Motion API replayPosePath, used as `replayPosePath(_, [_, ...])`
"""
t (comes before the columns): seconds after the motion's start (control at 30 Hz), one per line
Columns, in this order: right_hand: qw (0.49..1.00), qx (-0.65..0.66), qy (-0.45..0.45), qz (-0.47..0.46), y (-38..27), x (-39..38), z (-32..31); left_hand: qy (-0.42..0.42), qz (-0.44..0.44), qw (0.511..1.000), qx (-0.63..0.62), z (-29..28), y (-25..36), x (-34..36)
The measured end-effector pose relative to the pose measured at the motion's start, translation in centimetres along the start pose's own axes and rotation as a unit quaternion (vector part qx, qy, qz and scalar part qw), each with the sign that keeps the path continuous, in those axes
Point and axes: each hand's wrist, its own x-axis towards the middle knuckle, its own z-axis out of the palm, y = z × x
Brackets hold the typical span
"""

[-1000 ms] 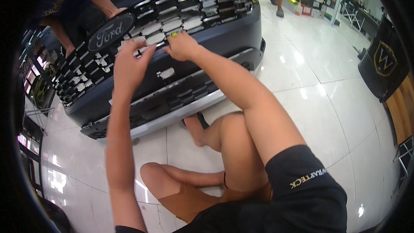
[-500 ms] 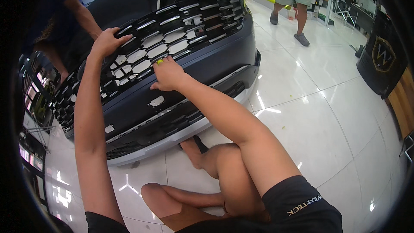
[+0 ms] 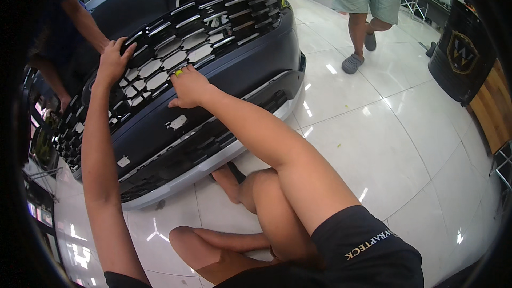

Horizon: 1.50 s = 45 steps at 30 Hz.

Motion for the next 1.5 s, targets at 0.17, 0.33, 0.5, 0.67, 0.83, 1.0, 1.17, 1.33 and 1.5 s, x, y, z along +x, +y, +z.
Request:
replayPosePath(0.17, [1.000,0.007,-0.005,0.002,-0.5,0.5,0.0,0.059,-0.012,0.994,0.093,2.4,-0.7,-0.8])
replayPosePath(0.33, [1.000,0.009,0.008,0.011,-0.5,0.3,-0.1,0.043,-0.014,0.997,0.067,2.6,-0.9,-0.7])
replayPosePath(0.5, [1.000,-0.004,-0.006,0.013,-0.6,0.1,-0.1,-0.008,-0.017,0.997,0.075,1.2,0.4,-1.0])
replayPosePath(0.67, [1.000,0.001,0.002,0.013,-0.7,-0.1,-0.1,-0.018,0.000,0.997,0.069,0.0,0.7,-1.6])
replayPosePath(0.83, [1.000,0.000,0.000,0.004,-0.6,0.0,-0.2,-0.020,0.003,0.997,0.075,-0.5,0.4,-1.4])
replayPosePath(1.0, [1.000,0.006,-0.009,0.007,-0.6,0.2,-0.2,-0.023,0.003,0.998,0.059,-0.8,0.6,-1.3])
replayPosePath(1.17, [1.000,0.011,-0.006,0.013,-0.1,0.2,-0.4,-0.014,0.020,0.999,0.044,-0.7,0.7,-1.1])
replayPosePath(1.33, [0.999,0.014,-0.034,0.019,-0.5,0.3,-0.4,-0.007,0.047,0.999,0.007,0.3,-1.4,-0.8])
replayPosePath(1.5, [1.000,-0.008,0.010,-0.006,-0.5,-0.1,0.1,-0.017,0.041,0.999,0.007,0.4,-1.5,-0.4])
